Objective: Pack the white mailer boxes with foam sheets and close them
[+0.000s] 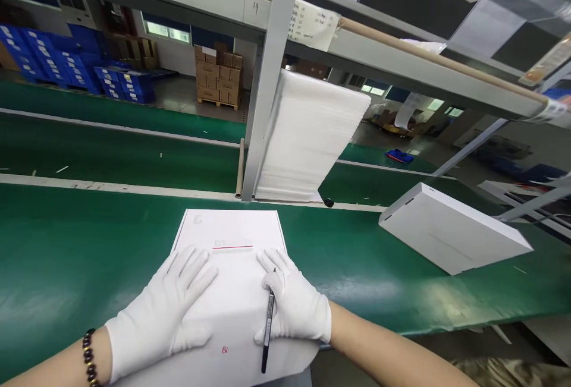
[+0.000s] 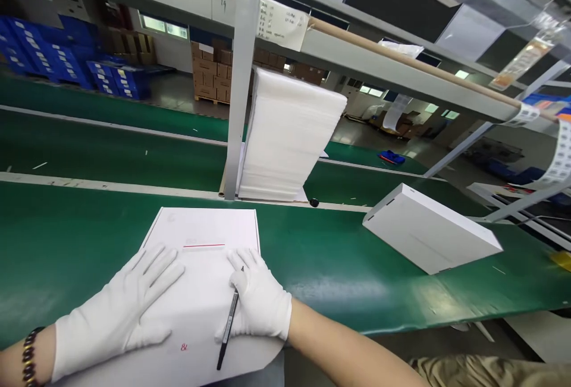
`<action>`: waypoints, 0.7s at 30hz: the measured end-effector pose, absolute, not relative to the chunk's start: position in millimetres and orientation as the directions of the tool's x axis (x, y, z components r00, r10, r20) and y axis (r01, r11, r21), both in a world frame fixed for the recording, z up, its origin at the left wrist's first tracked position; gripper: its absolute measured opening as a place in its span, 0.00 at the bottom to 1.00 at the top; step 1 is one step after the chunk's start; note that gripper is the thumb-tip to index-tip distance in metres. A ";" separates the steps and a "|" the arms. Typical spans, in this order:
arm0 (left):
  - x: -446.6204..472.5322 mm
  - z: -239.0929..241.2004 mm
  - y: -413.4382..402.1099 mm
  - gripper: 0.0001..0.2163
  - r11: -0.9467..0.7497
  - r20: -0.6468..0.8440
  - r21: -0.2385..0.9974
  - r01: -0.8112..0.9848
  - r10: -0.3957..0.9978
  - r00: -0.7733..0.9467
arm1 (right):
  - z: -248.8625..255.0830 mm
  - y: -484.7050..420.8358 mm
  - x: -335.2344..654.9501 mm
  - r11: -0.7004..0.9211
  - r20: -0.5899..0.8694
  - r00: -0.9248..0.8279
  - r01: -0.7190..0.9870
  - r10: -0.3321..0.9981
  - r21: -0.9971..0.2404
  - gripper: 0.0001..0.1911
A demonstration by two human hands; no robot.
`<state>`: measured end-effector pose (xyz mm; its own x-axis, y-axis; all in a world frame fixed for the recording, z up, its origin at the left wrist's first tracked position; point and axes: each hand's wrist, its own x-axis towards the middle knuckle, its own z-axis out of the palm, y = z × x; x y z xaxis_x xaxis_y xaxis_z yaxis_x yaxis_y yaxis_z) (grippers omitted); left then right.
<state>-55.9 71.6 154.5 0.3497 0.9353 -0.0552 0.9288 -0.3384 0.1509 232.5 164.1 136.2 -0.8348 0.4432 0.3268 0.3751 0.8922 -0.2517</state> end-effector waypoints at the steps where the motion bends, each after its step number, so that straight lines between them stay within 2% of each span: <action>1: -51.5 156.2 75.0 0.42 -0.329 -0.069 0.139 0.934 0.938 0.341 | 138.2 164.3 229.4 0.889 0.295 -0.842 0.395 0.451 -0.233 0.41; 5: -32.8 156.0 93.3 0.40 -0.309 -0.102 0.033 0.950 0.945 0.311 | 140.4 166.6 216.8 0.845 0.211 -0.819 0.505 0.533 -0.175 0.38; 8: -25.6 156.4 117.1 0.39 -0.292 -0.097 -0.013 0.956 0.952 0.289 | 140.4 182.1 209.0 0.825 0.253 -0.786 0.535 0.564 -0.181 0.33; 13: -22.3 173.2 166.6 0.37 -0.322 -0.028 -0.092 0.942 0.947 0.320 | 149.2 234.2 194.7 0.813 0.269 -0.769 0.566 0.580 -0.135 0.38; 15: -23.6 179.8 173.4 0.38 -0.324 -0.023 -0.118 0.939 0.946 0.324 | 153.5 246.2 195.8 0.817 0.274 -0.771 0.556 0.575 -0.152 0.39; 18: -34.3 176.9 157.1 0.37 -0.253 0.083 -0.085 0.964 0.962 0.260 | 148.4 238.5 213.2 0.780 0.382 -0.680 0.542 0.625 -0.312 0.35; 20: -46.7 165.6 134.7 0.42 -0.086 0.193 0.046 0.995 0.978 0.076 | 133.9 220.2 230.3 0.628 0.480 -0.408 0.561 0.777 -0.539 0.27; 21: -53.3 158.6 123.1 0.46 0.046 0.213 0.178 0.983 0.974 -0.084 | 124.3 209.4 237.7 0.529 0.486 -0.237 0.545 0.841 -0.650 0.22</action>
